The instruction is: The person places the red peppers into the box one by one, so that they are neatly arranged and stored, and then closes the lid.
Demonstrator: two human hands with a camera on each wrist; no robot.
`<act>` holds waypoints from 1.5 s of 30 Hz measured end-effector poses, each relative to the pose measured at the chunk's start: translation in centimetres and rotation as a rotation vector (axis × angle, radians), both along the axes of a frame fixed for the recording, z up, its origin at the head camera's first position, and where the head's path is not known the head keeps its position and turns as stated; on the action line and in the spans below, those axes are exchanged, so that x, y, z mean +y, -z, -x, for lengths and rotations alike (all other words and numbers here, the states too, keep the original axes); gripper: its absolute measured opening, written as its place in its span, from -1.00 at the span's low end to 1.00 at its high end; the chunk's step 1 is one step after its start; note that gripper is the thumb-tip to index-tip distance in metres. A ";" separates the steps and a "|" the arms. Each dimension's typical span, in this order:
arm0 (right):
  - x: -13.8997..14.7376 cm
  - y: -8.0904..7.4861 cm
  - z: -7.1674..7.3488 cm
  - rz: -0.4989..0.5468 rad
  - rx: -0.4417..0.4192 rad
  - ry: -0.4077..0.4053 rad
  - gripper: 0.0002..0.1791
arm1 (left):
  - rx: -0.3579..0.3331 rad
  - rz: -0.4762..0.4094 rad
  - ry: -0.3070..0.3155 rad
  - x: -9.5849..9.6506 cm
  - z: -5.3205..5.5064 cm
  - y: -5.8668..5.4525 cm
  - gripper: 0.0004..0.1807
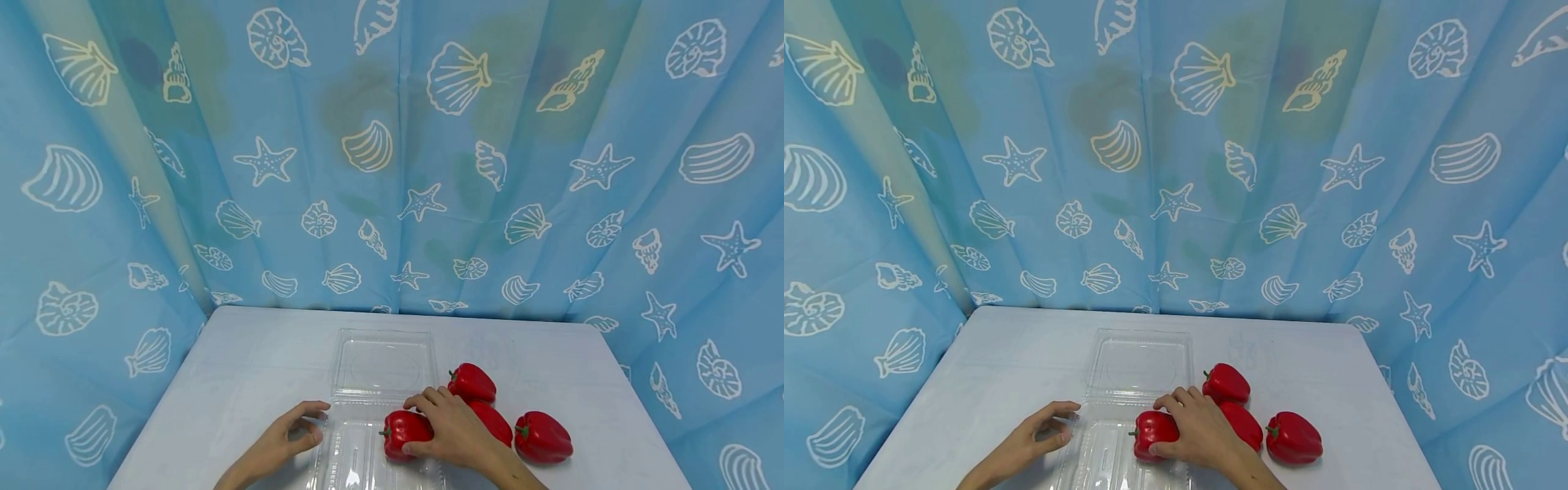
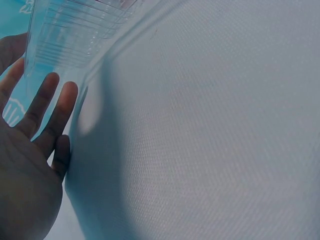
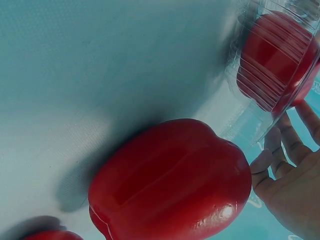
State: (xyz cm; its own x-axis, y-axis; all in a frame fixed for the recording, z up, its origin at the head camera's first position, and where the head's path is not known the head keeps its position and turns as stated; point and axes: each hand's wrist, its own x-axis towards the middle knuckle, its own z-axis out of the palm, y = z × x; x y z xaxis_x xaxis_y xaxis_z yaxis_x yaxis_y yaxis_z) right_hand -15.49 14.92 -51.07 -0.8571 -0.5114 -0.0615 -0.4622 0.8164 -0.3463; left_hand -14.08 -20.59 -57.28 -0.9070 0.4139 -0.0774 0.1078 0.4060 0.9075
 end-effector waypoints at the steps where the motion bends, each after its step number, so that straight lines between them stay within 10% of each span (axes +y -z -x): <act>1: 0.0 0.0 0.0 0.002 -0.001 -0.001 -0.17 | 0.001 0.002 -0.001 0.0 0.0 0.0 -0.52; 45: 0.3 0.4 0.0 0.009 -0.006 0.000 -0.12 | -0.021 0.028 -0.033 0.2 0.1 0.3 -0.51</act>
